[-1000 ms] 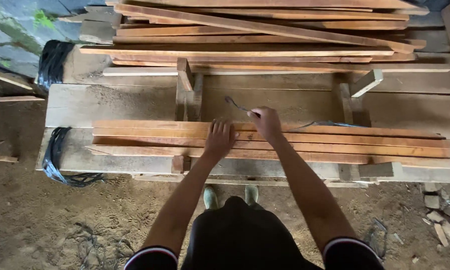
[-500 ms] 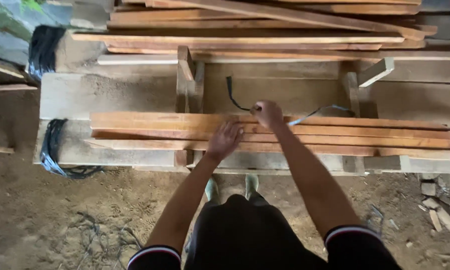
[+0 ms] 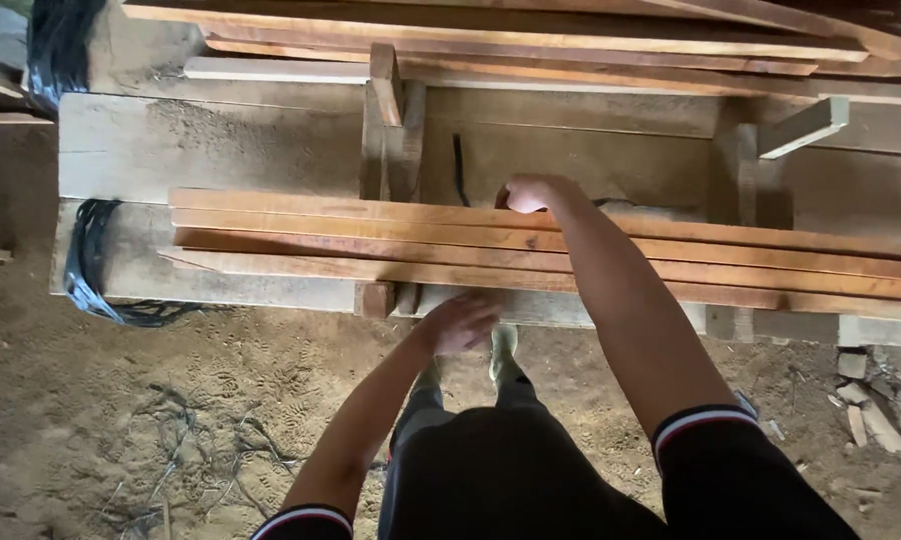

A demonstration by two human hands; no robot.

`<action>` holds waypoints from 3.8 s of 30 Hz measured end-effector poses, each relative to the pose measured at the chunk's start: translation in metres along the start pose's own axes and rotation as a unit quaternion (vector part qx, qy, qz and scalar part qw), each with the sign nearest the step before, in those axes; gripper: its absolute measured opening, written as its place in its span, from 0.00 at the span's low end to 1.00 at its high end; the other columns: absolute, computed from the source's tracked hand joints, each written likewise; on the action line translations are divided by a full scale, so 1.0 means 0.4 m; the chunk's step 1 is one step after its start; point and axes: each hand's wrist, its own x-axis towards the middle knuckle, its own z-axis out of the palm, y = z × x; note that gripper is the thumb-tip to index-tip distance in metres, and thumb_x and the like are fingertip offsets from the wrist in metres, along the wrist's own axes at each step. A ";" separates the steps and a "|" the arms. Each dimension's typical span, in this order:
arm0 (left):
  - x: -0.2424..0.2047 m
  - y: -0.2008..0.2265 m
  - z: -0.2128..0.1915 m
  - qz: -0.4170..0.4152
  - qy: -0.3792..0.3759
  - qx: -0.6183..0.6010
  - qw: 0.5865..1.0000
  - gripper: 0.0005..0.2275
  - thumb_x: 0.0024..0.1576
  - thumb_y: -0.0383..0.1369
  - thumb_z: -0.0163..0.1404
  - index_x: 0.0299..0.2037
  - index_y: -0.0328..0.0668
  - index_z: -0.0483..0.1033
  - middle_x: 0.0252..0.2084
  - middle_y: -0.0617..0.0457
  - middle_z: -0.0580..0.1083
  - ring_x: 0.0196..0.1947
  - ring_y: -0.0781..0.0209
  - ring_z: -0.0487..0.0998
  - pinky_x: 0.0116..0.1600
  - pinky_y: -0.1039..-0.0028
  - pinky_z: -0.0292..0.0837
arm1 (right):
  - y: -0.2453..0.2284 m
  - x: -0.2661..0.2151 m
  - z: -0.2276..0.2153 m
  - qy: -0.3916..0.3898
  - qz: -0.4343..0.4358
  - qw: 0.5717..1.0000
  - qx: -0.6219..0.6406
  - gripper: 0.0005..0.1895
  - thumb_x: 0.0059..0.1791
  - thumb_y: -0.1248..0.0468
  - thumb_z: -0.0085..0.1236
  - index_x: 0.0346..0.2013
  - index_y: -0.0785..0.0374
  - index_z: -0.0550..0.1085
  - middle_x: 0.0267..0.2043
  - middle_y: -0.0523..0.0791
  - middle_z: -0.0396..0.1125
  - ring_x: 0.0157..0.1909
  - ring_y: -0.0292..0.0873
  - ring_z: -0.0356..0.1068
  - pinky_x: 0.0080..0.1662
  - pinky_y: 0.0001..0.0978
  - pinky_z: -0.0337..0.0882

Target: Organizing a bundle of wooden planks and tying them together using rubber strips.

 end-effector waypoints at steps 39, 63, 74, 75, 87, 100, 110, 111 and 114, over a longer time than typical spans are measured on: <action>0.022 0.059 -0.244 -0.456 -0.026 -0.166 0.874 0.07 0.60 0.30 0.49 0.42 0.48 0.81 0.41 0.50 0.79 0.47 0.50 0.82 0.52 0.61 0.78 | 0.004 -0.346 0.150 0.242 -0.298 0.797 0.466 0.14 0.56 0.63 0.50 0.51 0.70 0.74 0.35 0.50 0.68 0.27 0.37 0.64 0.31 0.29 0.70; 0.140 0.082 -0.503 -0.295 -0.058 -0.062 0.952 0.13 0.63 0.31 0.52 0.57 0.46 0.77 0.43 0.50 0.80 0.43 0.53 0.84 0.41 0.66 0.81 | -0.134 -0.284 0.194 0.303 -0.283 0.761 0.499 0.15 0.58 0.64 0.49 0.53 0.73 0.75 0.42 0.55 0.74 0.39 0.46 0.75 0.44 0.38 0.77; 0.133 -0.093 -0.445 -0.364 -0.222 0.039 0.904 0.09 0.57 0.41 0.53 0.34 0.47 0.81 0.34 0.51 0.78 0.36 0.49 0.83 0.37 0.59 0.81 | -0.151 -0.133 0.110 0.247 -0.297 0.881 0.273 0.15 0.58 0.63 0.45 0.42 0.71 0.77 0.41 0.60 0.76 0.47 0.61 0.77 0.52 0.52 0.74; 0.141 -0.099 -0.457 -0.366 -0.222 0.040 0.903 0.09 0.57 0.41 0.53 0.34 0.47 0.81 0.34 0.51 0.78 0.36 0.49 0.83 0.37 0.59 0.81 | -0.142 -0.096 0.103 0.245 -0.299 0.881 0.272 0.15 0.58 0.63 0.45 0.42 0.71 0.77 0.41 0.60 0.76 0.47 0.61 0.77 0.52 0.52 0.74; 0.156 -0.164 -0.423 -0.462 -0.193 -0.035 0.865 0.09 0.60 0.40 0.52 0.41 0.46 0.80 0.37 0.47 0.77 0.38 0.39 0.83 0.40 0.48 0.80 | -0.154 -0.142 -0.043 0.316 -0.478 0.725 0.382 0.13 0.61 0.62 0.46 0.50 0.67 0.75 0.40 0.52 0.72 0.45 0.50 0.75 0.54 0.45 0.76; 0.337 -0.235 -0.455 -0.553 0.061 -0.162 0.815 0.15 0.62 0.44 0.54 0.32 0.42 0.81 0.26 0.45 0.79 0.29 0.38 0.83 0.34 0.52 0.79 | -0.165 -0.206 0.025 0.322 -0.288 0.805 0.407 0.12 0.50 0.66 0.58 0.21 0.59 0.70 0.21 0.40 0.59 0.24 0.38 0.59 0.33 0.33 0.61; 0.282 -0.239 -0.392 -0.546 0.106 -0.203 0.806 0.12 0.63 0.44 0.54 0.35 0.48 0.77 0.30 0.51 0.81 0.33 0.53 0.85 0.35 0.61 0.80 | -0.119 -0.048 0.181 0.334 -0.195 0.689 0.613 0.18 0.47 0.60 0.71 0.45 0.68 0.76 0.42 0.54 0.71 0.48 0.49 0.71 0.54 0.46 0.70; 0.299 -0.237 -0.408 -0.545 0.108 -0.202 0.806 0.12 0.63 0.44 0.54 0.35 0.48 0.77 0.30 0.51 0.81 0.33 0.53 0.85 0.35 0.61 0.80 | -0.131 -0.074 0.171 0.334 -0.196 0.689 0.612 0.18 0.47 0.60 0.71 0.45 0.68 0.76 0.42 0.54 0.71 0.48 0.49 0.71 0.54 0.46 0.70; 0.307 -0.232 -0.427 -0.559 0.102 -0.200 0.798 0.14 0.64 0.46 0.53 0.41 0.44 0.74 0.32 0.45 0.81 0.36 0.44 0.84 0.39 0.55 0.80 | -0.154 -0.115 0.171 0.321 -0.183 0.705 0.605 0.19 0.51 0.57 0.69 0.47 0.68 0.76 0.46 0.56 0.71 0.52 0.52 0.72 0.56 0.50 0.70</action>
